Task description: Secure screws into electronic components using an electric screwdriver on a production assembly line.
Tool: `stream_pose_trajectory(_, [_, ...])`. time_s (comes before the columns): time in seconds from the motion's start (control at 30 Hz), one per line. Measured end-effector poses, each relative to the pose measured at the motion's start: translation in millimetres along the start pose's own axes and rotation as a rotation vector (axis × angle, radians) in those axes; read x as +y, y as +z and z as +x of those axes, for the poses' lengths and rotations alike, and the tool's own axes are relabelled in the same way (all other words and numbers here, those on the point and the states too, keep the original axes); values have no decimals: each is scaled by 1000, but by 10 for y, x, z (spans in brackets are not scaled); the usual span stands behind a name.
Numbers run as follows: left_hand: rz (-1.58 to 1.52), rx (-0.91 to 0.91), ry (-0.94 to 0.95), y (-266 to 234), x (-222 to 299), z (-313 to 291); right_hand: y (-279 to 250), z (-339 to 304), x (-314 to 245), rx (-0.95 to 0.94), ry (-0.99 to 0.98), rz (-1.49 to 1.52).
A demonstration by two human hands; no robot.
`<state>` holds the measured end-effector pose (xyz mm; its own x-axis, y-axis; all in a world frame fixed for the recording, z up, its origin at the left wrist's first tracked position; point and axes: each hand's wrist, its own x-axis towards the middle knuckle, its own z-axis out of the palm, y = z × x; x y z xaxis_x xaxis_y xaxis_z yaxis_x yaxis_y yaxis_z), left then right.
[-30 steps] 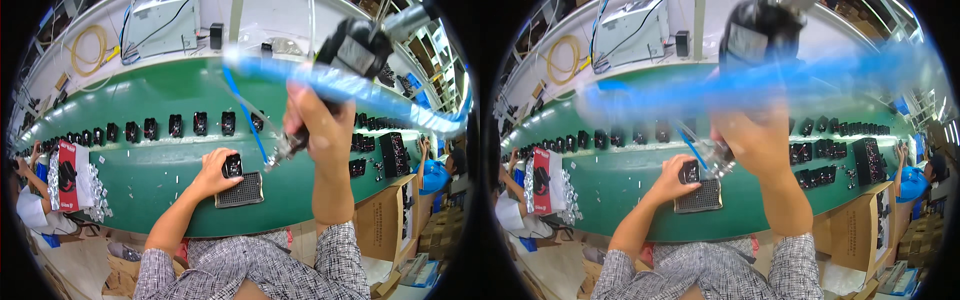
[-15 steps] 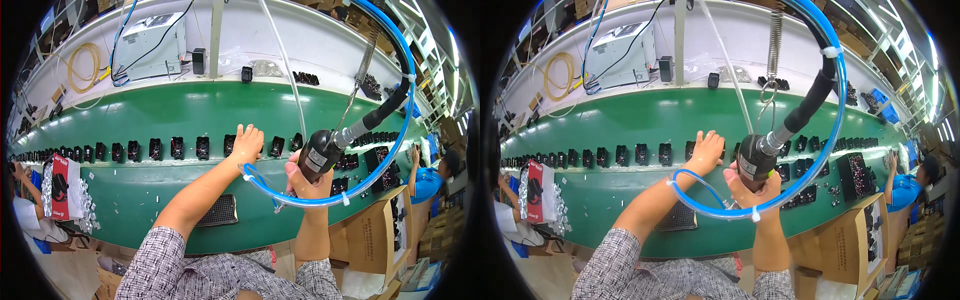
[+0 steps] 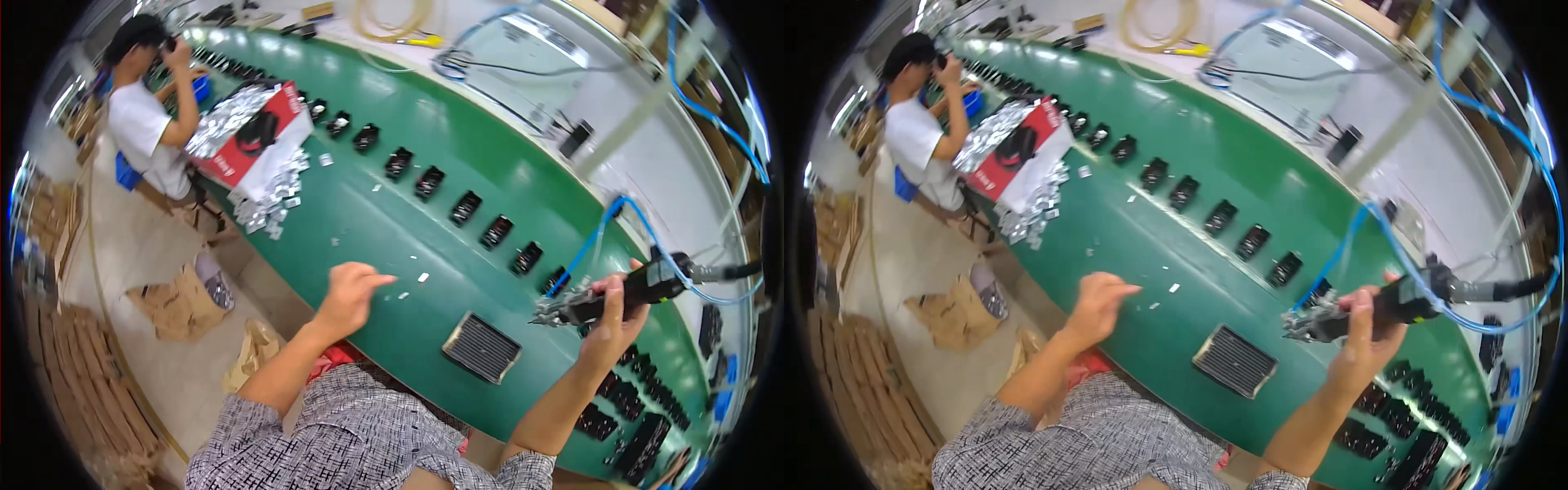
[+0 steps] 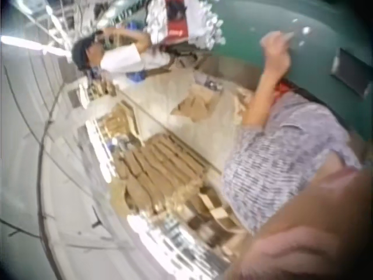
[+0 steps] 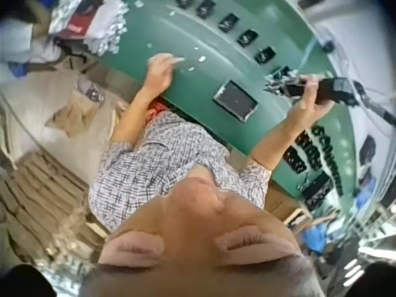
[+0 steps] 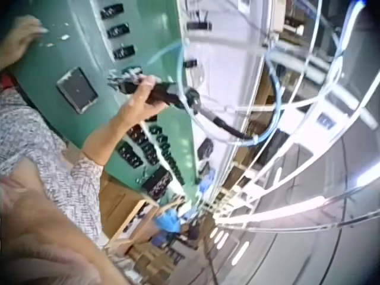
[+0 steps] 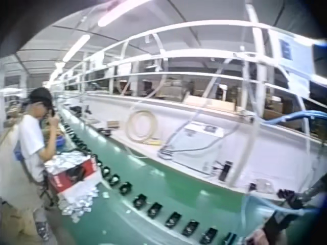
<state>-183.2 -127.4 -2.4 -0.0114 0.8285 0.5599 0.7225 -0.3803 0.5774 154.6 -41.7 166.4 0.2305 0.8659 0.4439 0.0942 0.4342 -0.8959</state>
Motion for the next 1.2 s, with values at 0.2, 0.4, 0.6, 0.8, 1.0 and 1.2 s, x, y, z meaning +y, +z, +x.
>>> stream_pose_trajectory(0.2, [136, 565, -664, -914, -901, -1103, 653, -230, 190, 469, -797, -502])
stream_pose_trajectory(0.4, [485, 592, -150, -1028, -1624, -500, 3049, -983, 729, -1010, -450, -223])
stream_pose_trajectory(0.6, [271, 549, -136, -961, -1940, -143, 4049, -1152, 1427, -1037, -518, -433])
stream_pose_trajectory(0.8, [223, 517, -211, -1009, -2001, -130, 4217, -1103, 1702, -1119, -507, -439])
stream_pose_trajectory(1.0, [220, 480, -243, -1040, -1975, -119, 4246, -1107, 1596, -1146, -543, -493])
stream_pose_trajectory(1.2, [233, 478, -239, -1030, -1996, -124, 4273, -1201, 1377, -1066, -337, -885])
